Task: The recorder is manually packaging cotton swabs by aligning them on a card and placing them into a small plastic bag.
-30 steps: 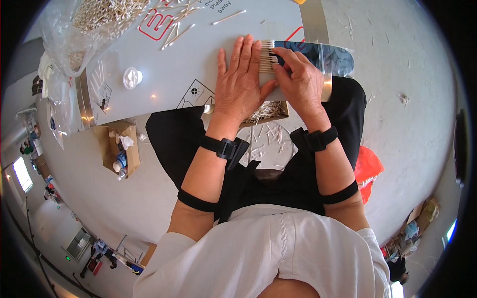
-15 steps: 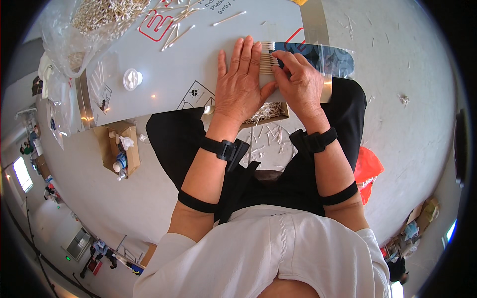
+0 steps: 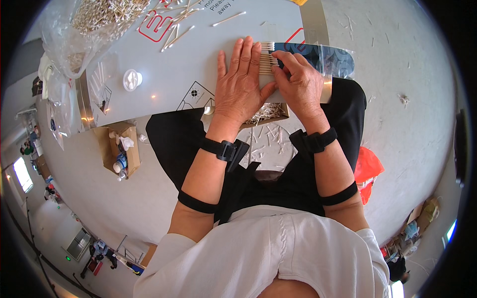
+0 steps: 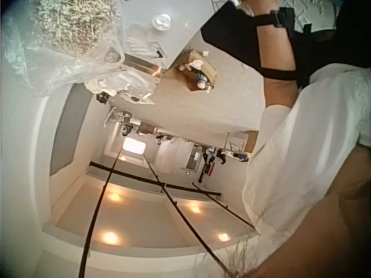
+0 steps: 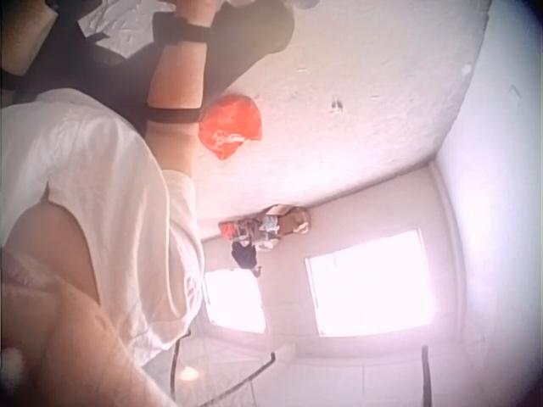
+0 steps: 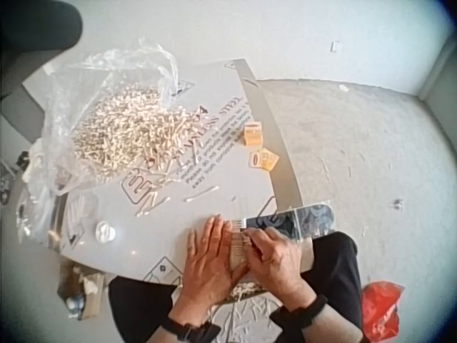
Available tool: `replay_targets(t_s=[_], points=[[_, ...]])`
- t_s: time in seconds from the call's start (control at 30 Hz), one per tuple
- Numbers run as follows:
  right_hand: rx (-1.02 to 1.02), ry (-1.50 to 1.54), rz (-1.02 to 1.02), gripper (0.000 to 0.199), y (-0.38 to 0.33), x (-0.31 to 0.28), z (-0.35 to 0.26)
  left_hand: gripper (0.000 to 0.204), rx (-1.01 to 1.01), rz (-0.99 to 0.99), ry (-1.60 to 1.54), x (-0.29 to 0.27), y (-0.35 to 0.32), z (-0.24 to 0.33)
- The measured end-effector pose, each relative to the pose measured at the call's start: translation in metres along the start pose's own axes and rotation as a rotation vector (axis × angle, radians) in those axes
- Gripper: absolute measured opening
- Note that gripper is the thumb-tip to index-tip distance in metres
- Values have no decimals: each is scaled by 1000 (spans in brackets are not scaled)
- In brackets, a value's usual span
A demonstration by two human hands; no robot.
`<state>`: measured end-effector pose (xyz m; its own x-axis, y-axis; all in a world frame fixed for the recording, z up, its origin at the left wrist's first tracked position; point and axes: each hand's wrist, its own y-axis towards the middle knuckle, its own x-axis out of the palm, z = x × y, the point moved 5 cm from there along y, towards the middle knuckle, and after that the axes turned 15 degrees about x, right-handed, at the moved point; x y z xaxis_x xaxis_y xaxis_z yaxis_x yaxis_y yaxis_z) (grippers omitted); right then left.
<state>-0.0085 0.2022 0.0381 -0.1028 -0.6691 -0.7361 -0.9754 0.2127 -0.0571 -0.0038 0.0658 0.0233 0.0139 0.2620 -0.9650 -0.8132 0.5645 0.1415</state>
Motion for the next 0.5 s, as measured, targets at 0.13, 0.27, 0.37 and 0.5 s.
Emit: replay_targets(t_s=[0.13, 0.27, 0.37, 0.5], points=[[-13, 3, 5, 24, 0, 0, 0, 89, 1, 4, 1, 0, 0, 0], [22, 52, -7, 29, 2, -3, -1, 89, 1, 5, -5, 0, 0, 0], [-18, -30, -28, 32, 9, -4, -4, 88, 6, 14, -9, 0, 0, 0], [-5, -77, -78, 32, 19, -3, -6, 89, 10, 12, -9, 0, -1, 0]])
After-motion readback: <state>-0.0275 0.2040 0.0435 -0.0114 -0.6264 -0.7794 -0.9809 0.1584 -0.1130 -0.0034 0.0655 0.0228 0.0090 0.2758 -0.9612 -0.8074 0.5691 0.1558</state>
